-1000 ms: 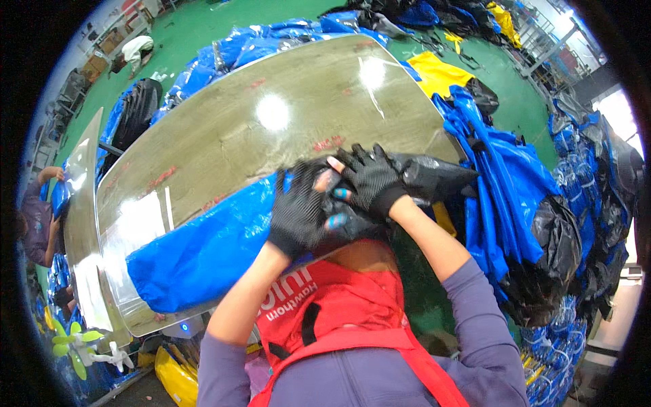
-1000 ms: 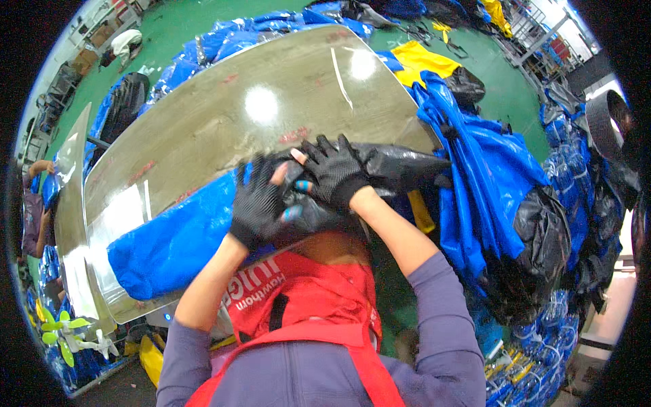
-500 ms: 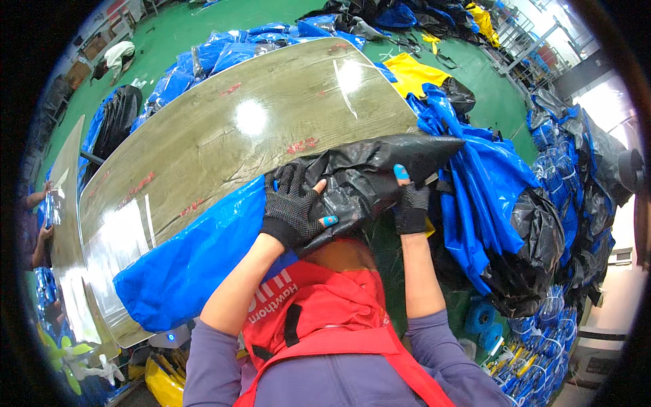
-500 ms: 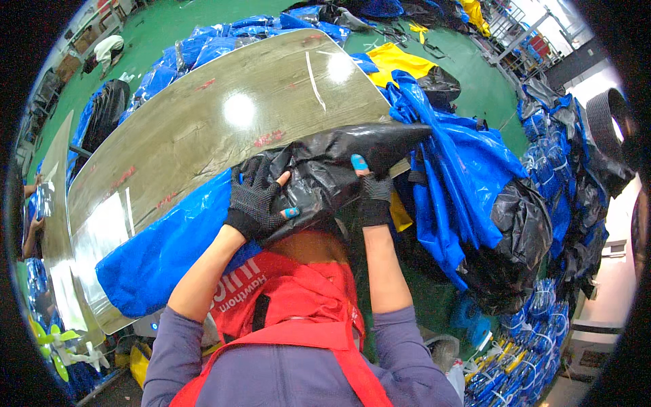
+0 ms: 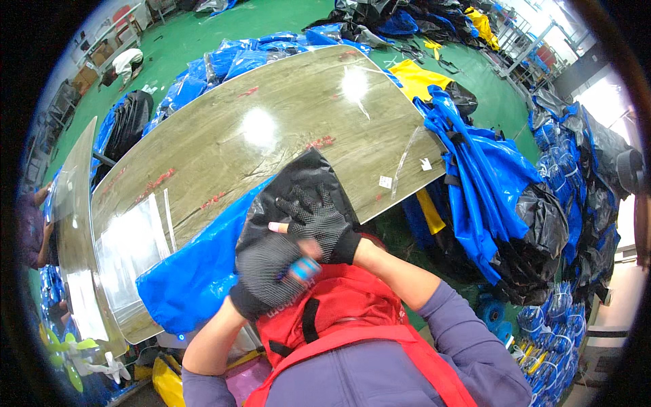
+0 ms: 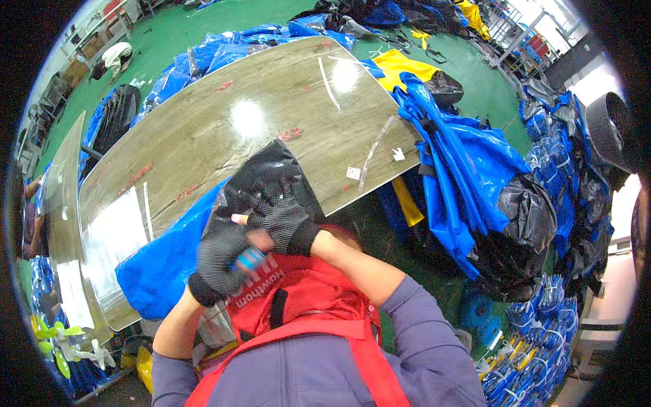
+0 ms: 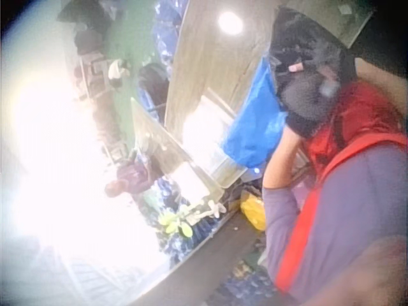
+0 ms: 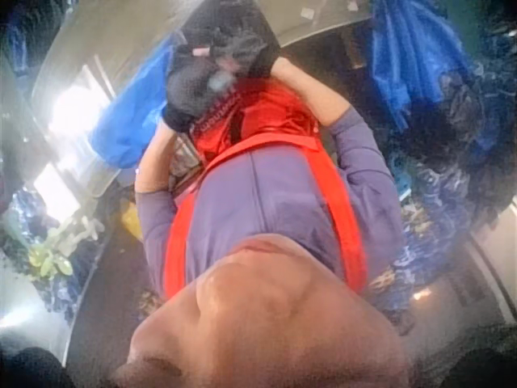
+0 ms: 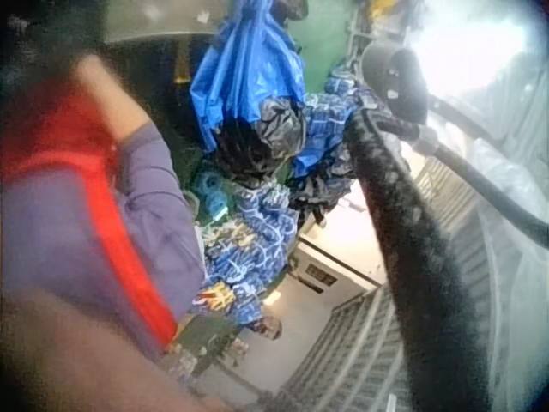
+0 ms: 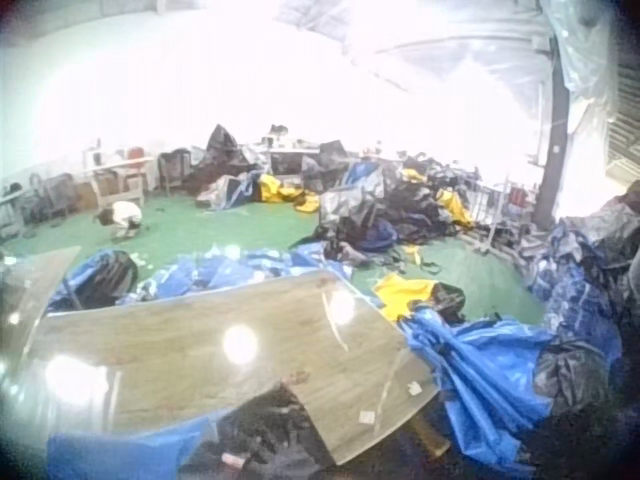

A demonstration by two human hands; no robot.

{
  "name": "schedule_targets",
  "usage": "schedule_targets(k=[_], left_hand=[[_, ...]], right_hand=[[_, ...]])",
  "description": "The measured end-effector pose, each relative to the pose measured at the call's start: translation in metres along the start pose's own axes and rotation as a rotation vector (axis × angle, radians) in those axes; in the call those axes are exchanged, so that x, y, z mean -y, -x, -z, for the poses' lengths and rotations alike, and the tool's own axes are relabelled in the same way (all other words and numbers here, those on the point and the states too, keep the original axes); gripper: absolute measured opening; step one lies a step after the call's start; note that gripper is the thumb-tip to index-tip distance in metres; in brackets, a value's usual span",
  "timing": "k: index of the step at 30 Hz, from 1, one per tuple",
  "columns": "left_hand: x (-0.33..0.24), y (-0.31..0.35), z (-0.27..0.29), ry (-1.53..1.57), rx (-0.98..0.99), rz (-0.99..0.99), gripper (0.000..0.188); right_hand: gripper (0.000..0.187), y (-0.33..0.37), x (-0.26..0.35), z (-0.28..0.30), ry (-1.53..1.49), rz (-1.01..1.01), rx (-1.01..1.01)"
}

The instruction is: The person repeatedly folds blue and yellow soft goods and places them into clear plastic bags on a worktable. The person handles each item one at a time, folds it, inserts it into a bag, and sets the bag aside. The process is repeated for multiple items throughout the clip.

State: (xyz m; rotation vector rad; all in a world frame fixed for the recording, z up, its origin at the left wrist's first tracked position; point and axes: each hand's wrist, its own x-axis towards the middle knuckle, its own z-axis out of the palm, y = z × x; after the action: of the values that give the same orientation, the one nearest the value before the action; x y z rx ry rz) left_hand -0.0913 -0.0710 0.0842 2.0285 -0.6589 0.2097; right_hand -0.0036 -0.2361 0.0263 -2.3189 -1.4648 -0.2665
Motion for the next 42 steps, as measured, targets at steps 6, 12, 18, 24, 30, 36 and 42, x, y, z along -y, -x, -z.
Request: schedule_targets(k=[6, 12, 18, 24, 30, 36, 42], left_hand=[[0.073, 0.031, -0.012, -0.751, 0.071, 0.261, 0.093], [0.093, 0.035, -0.018, -0.631, 0.087, 0.359, 0.089], [0.077, 0.138, 0.063, -1.054, 0.254, 0.773, 0.078], [0.089, 0.312, 0.122, -0.845, -0.442, 1.238, 0.086], [0.037, 0.301, 0.101, 0.603, -0.97, 1.145, 0.065], [-0.005, 0.217, 0.095, 0.793, -1.06, 0.972, 0.078], [0.005, 0.049, 0.034, -0.05, -0.082, 0.527, 0.066]], right_hand=[[0.046, -0.037, -0.033, -0.007, -0.061, -0.312, -0.312], [0.061, -0.08, -0.013, -0.033, 0.279, -0.49, 0.331], [0.067, -0.068, 0.028, -0.046, 0.057, -0.163, 0.317], [0.069, -0.084, 0.091, -0.073, 0.08, -0.319, 0.487], [0.055, -0.095, 0.082, -0.092, 0.077, -0.074, 0.429], [0.041, -0.042, 0.073, -0.081, -0.094, 0.154, -0.369], [0.049, -0.011, 0.076, -0.101, -1.019, -0.141, -0.056]])
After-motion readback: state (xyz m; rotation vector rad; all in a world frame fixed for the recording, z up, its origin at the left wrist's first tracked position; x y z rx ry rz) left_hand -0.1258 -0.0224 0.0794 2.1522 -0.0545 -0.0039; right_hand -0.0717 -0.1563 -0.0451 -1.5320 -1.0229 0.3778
